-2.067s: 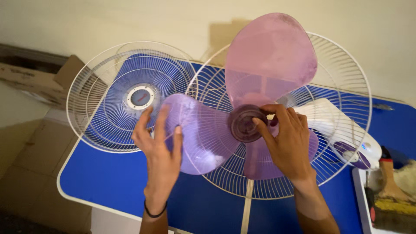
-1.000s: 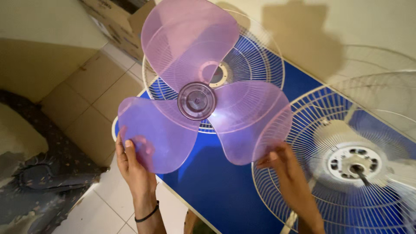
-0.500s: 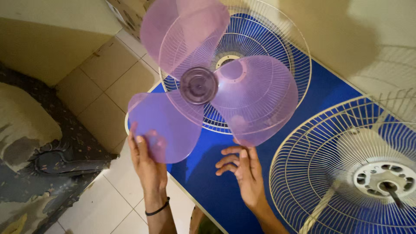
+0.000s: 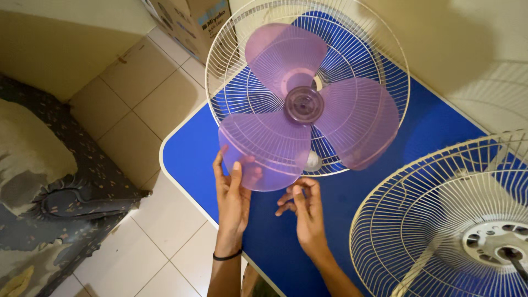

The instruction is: The person assembles a purple fan blade onto a white fan motor housing. They secure the blade with a central nut and then use a screwdriver to tighten screws on the fan's rear motor housing.

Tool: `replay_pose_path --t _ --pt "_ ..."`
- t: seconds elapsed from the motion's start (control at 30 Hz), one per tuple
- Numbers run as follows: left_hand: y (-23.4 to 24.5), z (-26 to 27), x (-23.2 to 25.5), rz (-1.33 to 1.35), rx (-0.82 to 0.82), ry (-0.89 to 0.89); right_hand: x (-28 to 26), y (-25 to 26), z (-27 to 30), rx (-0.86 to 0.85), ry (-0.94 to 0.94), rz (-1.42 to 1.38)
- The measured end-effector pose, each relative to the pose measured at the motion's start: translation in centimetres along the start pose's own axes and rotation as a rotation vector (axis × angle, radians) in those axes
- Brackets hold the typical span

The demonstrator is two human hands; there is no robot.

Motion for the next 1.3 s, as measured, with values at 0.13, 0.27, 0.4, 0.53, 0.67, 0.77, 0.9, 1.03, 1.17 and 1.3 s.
replay_pose_path --t 0.13,0.27,0.4,0.53,0.67,0.77,0.9,1.03,1.17,1.3 --pt "-0.1 -0.1 0.0 -0.045 -0.004 0.000 0.4 -0.5 -0.2 -0.020 -0.054 0.003" --pt "-0.3 -0.2 -0.1 -0.089 -0.039 -0.032 0.0 -1.0 -0.4 -0.007 -0.087 0.009" --pt "-0.1 -0.6 -0.8 -0.198 -0.056 -0.049 -1.0 -0.8 -1.1 0.000 -0.061 0.065" --pt "1.2 -0.9 -1.4 -0.315 -0.063 -0.069 -1.3 -0.5 -1.6 0.034 -0.078 0.090" --pt "1.9 -0.9 -2.2 -0.361 -0.160 -0.023 -1.4 -0.1 -2.3 0.084 -0.093 0.051" --pt "1.6 -0.1 -3.1 -0.423 -0.242 -0.039 -1.2 0.1 -2.2 0.144 -0.113 0.049" --pt "1.6 0.0 -4.0 -0.553 -0.187 0.045 -0.9 0.1 -1.7 0.132 -0.129 0.044" --pt "1.3 0.1 -3.9 -0.666 -0.187 0.015 -1.1 0.2 -1.5 0.106 -0.123 0.069" --pt "0.7 0.3 -3.7 -0.756 -0.233 0.007 -1.2 0.0 -1.0 0.090 -0.084 0.072" --pt "-0.1 1.3 -3.7 -0.824 -0.317 -0.004 -1.2 0.0 -0.3 0.054 -0.040 0.096"
Point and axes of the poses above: each hand's wrist, its own z-axis away from the middle knuckle, its own y-axis out of the back of the hand, x = y × z, the point moved 3 cm from there along -z, towards the middle knuckle, and after that the axes turned 9 degrees about -z, right-handed, at the moved point
